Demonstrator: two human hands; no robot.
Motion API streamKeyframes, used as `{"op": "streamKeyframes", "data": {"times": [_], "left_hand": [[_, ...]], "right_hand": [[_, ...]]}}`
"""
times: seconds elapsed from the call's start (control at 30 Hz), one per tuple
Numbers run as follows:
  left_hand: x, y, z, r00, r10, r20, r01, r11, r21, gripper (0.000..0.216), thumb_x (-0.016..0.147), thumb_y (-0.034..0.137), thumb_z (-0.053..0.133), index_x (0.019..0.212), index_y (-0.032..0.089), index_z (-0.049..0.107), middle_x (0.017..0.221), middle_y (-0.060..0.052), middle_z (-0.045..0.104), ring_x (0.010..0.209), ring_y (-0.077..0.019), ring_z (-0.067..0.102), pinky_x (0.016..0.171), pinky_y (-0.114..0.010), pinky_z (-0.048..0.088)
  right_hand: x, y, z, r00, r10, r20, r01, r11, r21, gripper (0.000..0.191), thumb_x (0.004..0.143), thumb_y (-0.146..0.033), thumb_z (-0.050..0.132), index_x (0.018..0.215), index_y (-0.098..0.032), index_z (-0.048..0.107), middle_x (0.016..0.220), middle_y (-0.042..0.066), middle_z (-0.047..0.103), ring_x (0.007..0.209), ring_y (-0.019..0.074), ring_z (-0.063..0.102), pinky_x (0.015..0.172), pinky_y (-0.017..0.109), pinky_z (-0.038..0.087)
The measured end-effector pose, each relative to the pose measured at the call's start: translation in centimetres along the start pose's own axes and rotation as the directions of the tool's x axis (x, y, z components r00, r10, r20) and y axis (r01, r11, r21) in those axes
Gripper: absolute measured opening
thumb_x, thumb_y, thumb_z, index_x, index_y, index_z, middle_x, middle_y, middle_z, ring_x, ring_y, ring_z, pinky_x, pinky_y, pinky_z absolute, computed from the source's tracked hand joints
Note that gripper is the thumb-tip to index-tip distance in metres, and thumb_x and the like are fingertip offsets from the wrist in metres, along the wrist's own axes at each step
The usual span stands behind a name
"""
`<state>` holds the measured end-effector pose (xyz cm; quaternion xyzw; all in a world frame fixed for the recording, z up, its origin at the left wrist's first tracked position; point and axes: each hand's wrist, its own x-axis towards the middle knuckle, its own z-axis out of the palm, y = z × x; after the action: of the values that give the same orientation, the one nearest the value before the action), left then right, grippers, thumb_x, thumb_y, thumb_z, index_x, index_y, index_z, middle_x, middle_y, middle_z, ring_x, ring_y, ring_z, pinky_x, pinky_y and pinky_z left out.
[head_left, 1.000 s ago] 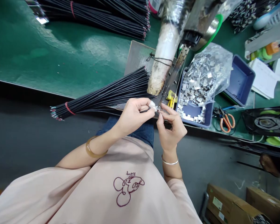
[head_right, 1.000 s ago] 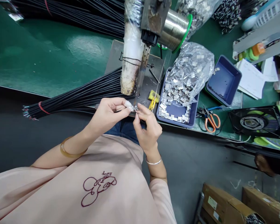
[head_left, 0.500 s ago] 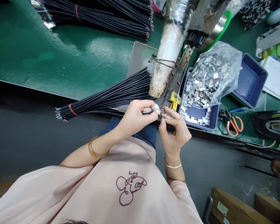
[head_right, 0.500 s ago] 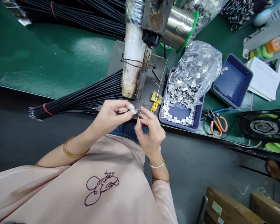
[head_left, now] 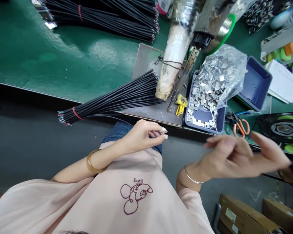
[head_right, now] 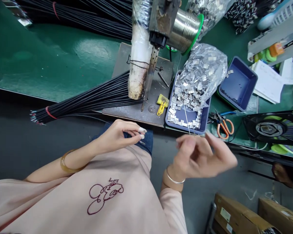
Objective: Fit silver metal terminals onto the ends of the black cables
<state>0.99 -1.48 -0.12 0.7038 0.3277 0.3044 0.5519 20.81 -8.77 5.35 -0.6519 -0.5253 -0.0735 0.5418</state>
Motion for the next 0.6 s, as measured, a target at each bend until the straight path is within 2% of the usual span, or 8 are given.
{"op": "streamKeyframes", "data": {"times": [0.03,0.1,0.17,0.2,0.27,0.37,0.5,0.6], "left_hand": [[-0.1,-0.2,-0.1,0.998,0.019,-0.056,-0.02,1.0,-0.018,0.011,0.085,0.018,0.066,0.083,0.013,0.075,0.079,-0.004,0.076,0.063,-0.0107,0.067,0.06,-0.02,0.052],[0.2,-0.6,-0.7,0.971,0.117,-0.209,-0.106,0.992,0.061,0.012,0.087,0.017,0.065,0.081,0.014,0.074,0.082,-0.005,0.076,0.069,-0.0127,0.068,0.065,-0.023,0.054],[1.2,-1.0,-1.5,0.905,0.271,-0.328,-0.172,0.938,0.302,0.014,0.09,0.016,0.062,0.081,0.015,0.073,0.084,-0.006,0.074,0.078,-0.0164,0.068,0.075,-0.03,0.054],[1.9,-1.3,-1.8,0.876,0.346,-0.338,-0.176,0.879,0.443,0.014,0.091,0.017,0.061,0.084,0.016,0.073,0.09,-0.007,0.074,0.085,-0.0193,0.067,0.081,-0.035,0.053],[3.3,-1.7,-2.4,0.883,0.385,-0.269,-0.129,0.749,0.65,0.013,0.091,0.018,0.061,0.092,0.016,0.073,0.101,-0.011,0.072,0.097,-0.0263,0.063,0.088,-0.044,0.05],[4.7,-2.3,-2.5,0.921,0.344,-0.181,-0.086,0.634,0.769,0.019,0.093,0.016,0.055,0.087,0.014,0.072,0.097,-0.014,0.067,0.094,-0.0291,0.059,0.082,-0.044,0.047],[4.5,-2.6,-2.1,0.91,0.398,-0.118,-0.157,0.593,0.79,0.026,0.096,0.013,0.047,0.083,0.013,0.069,0.09,-0.013,0.066,0.088,-0.0268,0.056,0.079,-0.04,0.046],[3.7,-2.6,-1.9,0.899,0.427,-0.092,-0.202,0.594,0.779,0.018,0.095,0.015,0.051,0.091,0.011,0.068,0.095,-0.014,0.067,0.09,-0.027,0.056,0.081,-0.039,0.047]], "right_hand": [[0.3,0.4,0.5,0.999,0.041,-0.009,-0.042,0.998,-0.039,0.013,0.095,-0.027,0.057,0.108,-0.029,0.058,0.086,-0.002,0.061,0.053,0.0106,0.064,0.047,0.028,0.05],[1.0,2.1,1.8,0.971,0.126,0.203,-0.095,0.983,-0.158,0.006,0.092,-0.03,0.061,0.091,-0.024,0.06,0.072,-0.002,0.063,0.059,0.0146,0.068,0.058,0.03,0.056],[1.9,4.6,2.9,0.939,0.147,0.311,-0.05,0.953,-0.298,0.013,0.087,-0.032,0.066,0.082,-0.022,0.059,0.071,-0.001,0.064,0.061,0.0147,0.065,0.063,0.031,0.055],[2.4,5.9,3.4,0.931,0.143,0.335,-0.022,0.94,-0.341,0.014,0.086,-0.032,0.066,0.079,-0.022,0.059,0.072,-0.001,0.064,0.062,0.0145,0.062,0.065,0.031,0.053],[3.4,8.1,4.1,0.896,0.143,0.421,0.015,0.937,-0.35,0.01,0.086,-0.029,0.062,0.078,-0.022,0.06,0.08,0.001,0.067,0.071,0.0152,0.062,0.067,0.03,0.051],[4.6,9.4,4.8,0.837,0.137,0.53,0.057,0.941,-0.332,0.008,0.082,-0.023,0.061,0.075,-0.021,0.059,0.082,0.001,0.066,0.076,0.0151,0.06,0.067,0.028,0.046],[5.1,8.4,4.4,0.782,0.142,0.606,0.183,0.878,-0.442,0.011,0.081,-0.02,0.062,0.072,-0.021,0.055,0.075,0.0,0.059,0.068,0.0142,0.053,0.068,0.029,0.04],[4.9,8.1,3.6,0.801,0.151,0.579,0.261,0.783,-0.565,0.011,0.08,-0.016,0.059,0.072,-0.022,0.053,0.072,0.0,0.058,0.066,0.0157,0.05,0.064,0.029,0.034]]}}
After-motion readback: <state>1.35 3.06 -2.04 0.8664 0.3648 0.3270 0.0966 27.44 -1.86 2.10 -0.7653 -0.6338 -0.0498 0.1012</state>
